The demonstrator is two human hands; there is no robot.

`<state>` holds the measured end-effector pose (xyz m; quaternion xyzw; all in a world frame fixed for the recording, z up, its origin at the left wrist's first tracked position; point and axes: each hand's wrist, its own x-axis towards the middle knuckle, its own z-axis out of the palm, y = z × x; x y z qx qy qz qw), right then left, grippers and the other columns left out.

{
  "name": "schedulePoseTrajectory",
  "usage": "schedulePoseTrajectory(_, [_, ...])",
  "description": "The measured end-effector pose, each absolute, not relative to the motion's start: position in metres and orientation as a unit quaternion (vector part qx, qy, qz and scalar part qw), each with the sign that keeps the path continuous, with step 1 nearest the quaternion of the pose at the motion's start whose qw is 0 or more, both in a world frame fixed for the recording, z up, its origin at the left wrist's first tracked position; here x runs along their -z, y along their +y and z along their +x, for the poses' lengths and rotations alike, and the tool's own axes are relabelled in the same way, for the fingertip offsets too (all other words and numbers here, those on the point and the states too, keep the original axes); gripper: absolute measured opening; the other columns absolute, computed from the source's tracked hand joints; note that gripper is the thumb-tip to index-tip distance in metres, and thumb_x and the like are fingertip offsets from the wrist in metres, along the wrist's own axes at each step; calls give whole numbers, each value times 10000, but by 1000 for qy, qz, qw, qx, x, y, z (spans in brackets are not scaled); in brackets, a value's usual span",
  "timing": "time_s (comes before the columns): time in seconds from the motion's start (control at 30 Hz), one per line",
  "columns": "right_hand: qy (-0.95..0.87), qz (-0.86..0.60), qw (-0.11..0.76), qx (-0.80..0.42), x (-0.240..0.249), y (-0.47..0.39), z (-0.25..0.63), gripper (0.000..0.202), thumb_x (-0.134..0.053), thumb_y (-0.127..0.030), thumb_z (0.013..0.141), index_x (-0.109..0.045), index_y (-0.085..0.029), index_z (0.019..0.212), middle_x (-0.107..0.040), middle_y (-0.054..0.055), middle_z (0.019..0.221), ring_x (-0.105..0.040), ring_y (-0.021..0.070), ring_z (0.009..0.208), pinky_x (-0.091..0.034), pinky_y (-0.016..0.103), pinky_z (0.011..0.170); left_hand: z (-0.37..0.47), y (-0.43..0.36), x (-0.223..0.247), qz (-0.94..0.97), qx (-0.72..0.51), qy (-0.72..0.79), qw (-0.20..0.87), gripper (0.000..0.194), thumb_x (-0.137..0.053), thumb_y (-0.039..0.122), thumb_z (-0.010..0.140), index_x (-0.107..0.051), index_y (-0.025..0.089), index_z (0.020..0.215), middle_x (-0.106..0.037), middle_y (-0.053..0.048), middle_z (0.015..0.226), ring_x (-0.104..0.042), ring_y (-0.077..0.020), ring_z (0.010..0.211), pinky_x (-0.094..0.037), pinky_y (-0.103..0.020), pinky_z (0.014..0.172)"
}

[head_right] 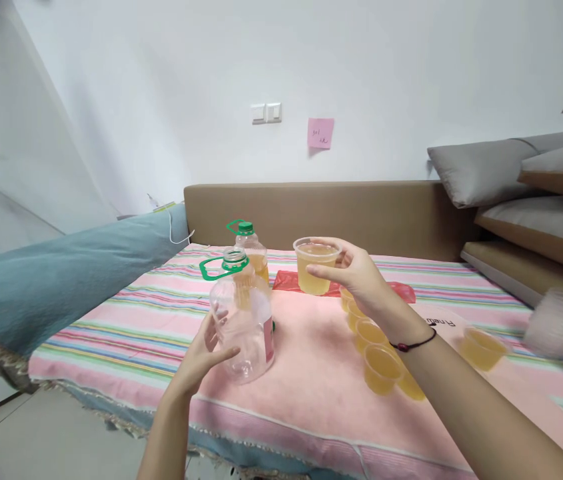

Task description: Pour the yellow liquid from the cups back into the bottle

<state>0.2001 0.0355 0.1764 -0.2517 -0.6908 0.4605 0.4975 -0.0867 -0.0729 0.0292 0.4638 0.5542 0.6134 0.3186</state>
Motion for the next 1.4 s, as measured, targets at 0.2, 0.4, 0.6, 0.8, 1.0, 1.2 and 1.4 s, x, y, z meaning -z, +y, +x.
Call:
schedulePoseTrajectory(0.2, [-679,-242,495,-484,-173,45,183,566,-884,-382,630,-691,-274,1151,-721,86,1233,-653,301,1162,-542,468,971,-96,-64,-38,506,-594,495,382,1002,-893,330,564,-458,252,1463,-396,-131,1573,-308,-336,1483,-285,-499,1215])
schedulePoseTrajectory(0.4, [-684,-218,483,-501,-182,48,161,565,-888,-358,608,-697,-258,1130,-725,91,1225,-653,295,1160,-538,463,966,-89,-53,-27,508,-579,532,352,1181,-911,291,519,-298,239,1526,-417,-164,1535,-362,-330,1455,-305,-513,1201])
schedulePoseTrajectory(0.6, [-692,-197,468,-513,-187,54,145,540,-885,-347,617,-698,-249,1114,-731,89,1213,-658,280,1153,-526,455,988,-95,-47,-24,508,-578,523,366,1021,-910,306,521,-452,241,1432,-537,-147,1428,-467,-340,1379,-325,-534,1181])
schedulePoseTrajectory(0.8, [-679,-193,463,-536,-183,65,138,564,-911,-312,587,-692,-240,1102,-739,81,1186,-671,266,1123,-537,437,967,-101,-49,-27,495,-570,509,414,983,-924,321,510,-526,226,1404,-463,-139,1528,-371,-346,1448,-210,-535,1230])
schedulePoseTrajectory(1.0, [-692,-183,455,-530,-182,70,131,532,-912,-302,589,-704,-257,1078,-746,61,1164,-678,261,1105,-534,436,970,-101,-51,-26,491,-563,508,429,1013,-918,292,540,-484,229,1453,-375,-116,1588,-292,-334,1490,-177,-500,1247])
schedulePoseTrajectory(1.2, [-702,-198,432,-532,-186,65,128,566,-902,-308,594,-693,-236,1115,-731,93,1197,-665,283,1132,-523,461,979,-100,-54,-22,495,-572,503,418,928,-902,296,595,-511,256,1435,-420,-93,1565,-312,-342,1479,-255,-495,1225])
schedulePoseTrajectory(1.4, [-707,-207,425,-527,-189,64,125,561,-893,-295,595,-690,-233,1115,-727,96,1209,-671,281,1124,-533,453,966,-99,-57,-21,502,-568,503,415,881,-888,309,626,-522,263,1426,-436,-82,1556,-315,-342,1478,-252,-496,1228])
